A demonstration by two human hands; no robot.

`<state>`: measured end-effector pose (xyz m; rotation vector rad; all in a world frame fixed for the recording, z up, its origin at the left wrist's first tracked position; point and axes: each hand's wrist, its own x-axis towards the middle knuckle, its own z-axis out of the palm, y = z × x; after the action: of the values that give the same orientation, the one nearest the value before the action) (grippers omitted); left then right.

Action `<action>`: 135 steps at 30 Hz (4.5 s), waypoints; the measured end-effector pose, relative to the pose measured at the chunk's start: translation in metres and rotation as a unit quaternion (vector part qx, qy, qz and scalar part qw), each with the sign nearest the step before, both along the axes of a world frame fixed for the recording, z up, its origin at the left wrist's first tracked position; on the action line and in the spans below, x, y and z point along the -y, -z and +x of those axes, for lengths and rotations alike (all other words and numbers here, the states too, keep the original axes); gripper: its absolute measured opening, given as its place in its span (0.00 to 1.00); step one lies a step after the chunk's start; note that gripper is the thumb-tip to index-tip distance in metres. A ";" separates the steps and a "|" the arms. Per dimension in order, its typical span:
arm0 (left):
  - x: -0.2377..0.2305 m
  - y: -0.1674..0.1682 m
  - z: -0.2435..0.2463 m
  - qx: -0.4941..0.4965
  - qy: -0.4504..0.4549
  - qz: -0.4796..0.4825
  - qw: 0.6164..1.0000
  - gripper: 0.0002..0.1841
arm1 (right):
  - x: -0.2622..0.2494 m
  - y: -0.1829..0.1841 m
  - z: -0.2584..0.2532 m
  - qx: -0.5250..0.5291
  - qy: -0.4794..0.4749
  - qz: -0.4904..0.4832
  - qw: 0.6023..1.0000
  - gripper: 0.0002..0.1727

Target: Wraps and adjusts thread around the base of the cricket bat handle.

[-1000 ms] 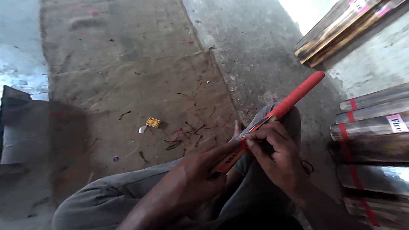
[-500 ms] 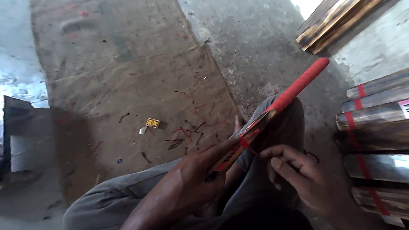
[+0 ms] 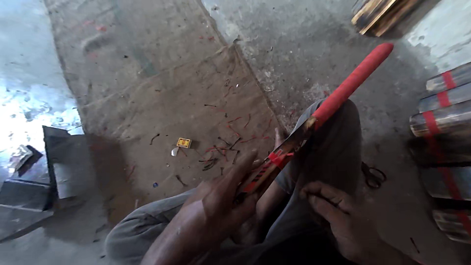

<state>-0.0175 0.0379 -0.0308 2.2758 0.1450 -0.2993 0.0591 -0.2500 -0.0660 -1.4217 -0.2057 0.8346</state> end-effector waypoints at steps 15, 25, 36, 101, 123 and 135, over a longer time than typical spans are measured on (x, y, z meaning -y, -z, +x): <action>0.041 0.003 -0.007 0.135 -0.093 0.232 0.959 0.26 | -0.031 0.010 0.026 -0.039 -0.011 -0.002 0.999 0.12; 0.103 0.050 -0.021 0.100 -0.074 0.495 0.860 0.43 | -0.015 0.013 0.012 -0.069 0.020 -0.027 0.997 0.13; 0.100 0.040 -0.015 0.108 -0.057 0.451 0.884 0.38 | 0.017 0.045 -0.004 -0.206 0.049 0.048 0.976 0.11; 0.127 0.032 -0.034 0.063 -0.092 0.471 0.875 0.38 | -0.039 -0.008 0.020 -0.145 -0.017 0.053 0.988 0.14; 0.092 0.012 -0.012 0.086 -0.029 0.363 0.928 0.38 | 0.027 0.038 -0.008 -0.239 0.020 0.132 0.962 0.10; 0.045 0.000 -0.014 0.016 -0.070 0.072 0.995 0.32 | -0.013 0.018 0.010 -0.155 -0.005 0.106 0.982 0.12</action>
<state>-0.0315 -0.0072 -0.0308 2.3974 0.3162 -0.1839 0.0686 -0.2366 -0.0840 -1.0773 -0.0605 1.0006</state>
